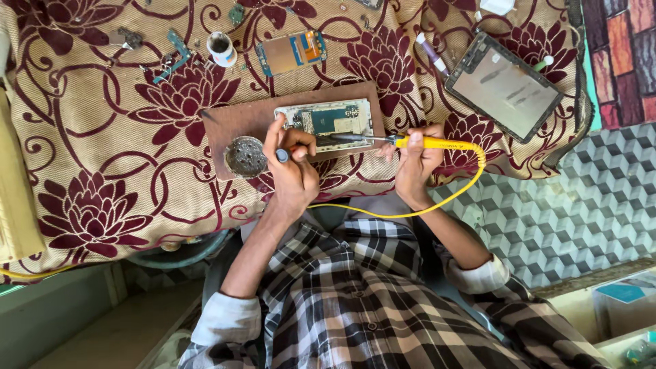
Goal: The person solders a circuit board using a soldering iron and solder wire. They repeatedly dip the iron into a solder pot, apply solder to various points on the board, and use a small tool to assist with placement. The work is performed on a table covered with a floral-patterned cloth.
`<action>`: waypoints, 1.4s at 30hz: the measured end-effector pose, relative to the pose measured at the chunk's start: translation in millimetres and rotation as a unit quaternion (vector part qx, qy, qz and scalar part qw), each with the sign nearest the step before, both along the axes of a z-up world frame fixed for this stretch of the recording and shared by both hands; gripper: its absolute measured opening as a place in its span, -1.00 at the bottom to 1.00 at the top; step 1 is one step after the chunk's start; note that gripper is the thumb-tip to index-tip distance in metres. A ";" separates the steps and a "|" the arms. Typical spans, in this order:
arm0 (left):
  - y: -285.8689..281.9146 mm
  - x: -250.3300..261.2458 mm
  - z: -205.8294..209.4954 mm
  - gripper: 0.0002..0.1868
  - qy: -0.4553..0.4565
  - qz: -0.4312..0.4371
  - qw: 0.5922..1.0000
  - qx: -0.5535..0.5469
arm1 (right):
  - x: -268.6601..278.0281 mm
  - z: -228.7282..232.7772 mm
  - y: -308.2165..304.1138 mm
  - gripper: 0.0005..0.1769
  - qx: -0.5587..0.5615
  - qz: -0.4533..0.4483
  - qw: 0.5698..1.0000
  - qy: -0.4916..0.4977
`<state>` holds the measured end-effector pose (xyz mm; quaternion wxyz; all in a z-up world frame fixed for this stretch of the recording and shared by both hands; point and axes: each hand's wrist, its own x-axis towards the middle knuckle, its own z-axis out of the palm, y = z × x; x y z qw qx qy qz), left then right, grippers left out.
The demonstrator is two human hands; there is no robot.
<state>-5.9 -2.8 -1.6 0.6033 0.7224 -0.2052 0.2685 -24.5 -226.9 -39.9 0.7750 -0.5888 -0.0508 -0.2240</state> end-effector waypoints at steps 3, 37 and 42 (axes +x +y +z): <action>-0.1 -2.4 -0.5 -0.41 0.005 0.016 1.000 0.001 | -4.2 -1.3 0.0 -0.75 -0.001 -0.010 1.000 -0.001; 1.5 4.4 -9.7 -0.37 0.024 0.052 0.997 -0.042 | 1.4 15.0 3.9 -0.75 -0.034 0.006 0.999 0.007; 2.3 3.7 -6.0 -0.28 0.028 0.045 0.998 -0.017 | 2.4 13.0 4.0 -0.75 -0.026 -0.004 1.000 0.014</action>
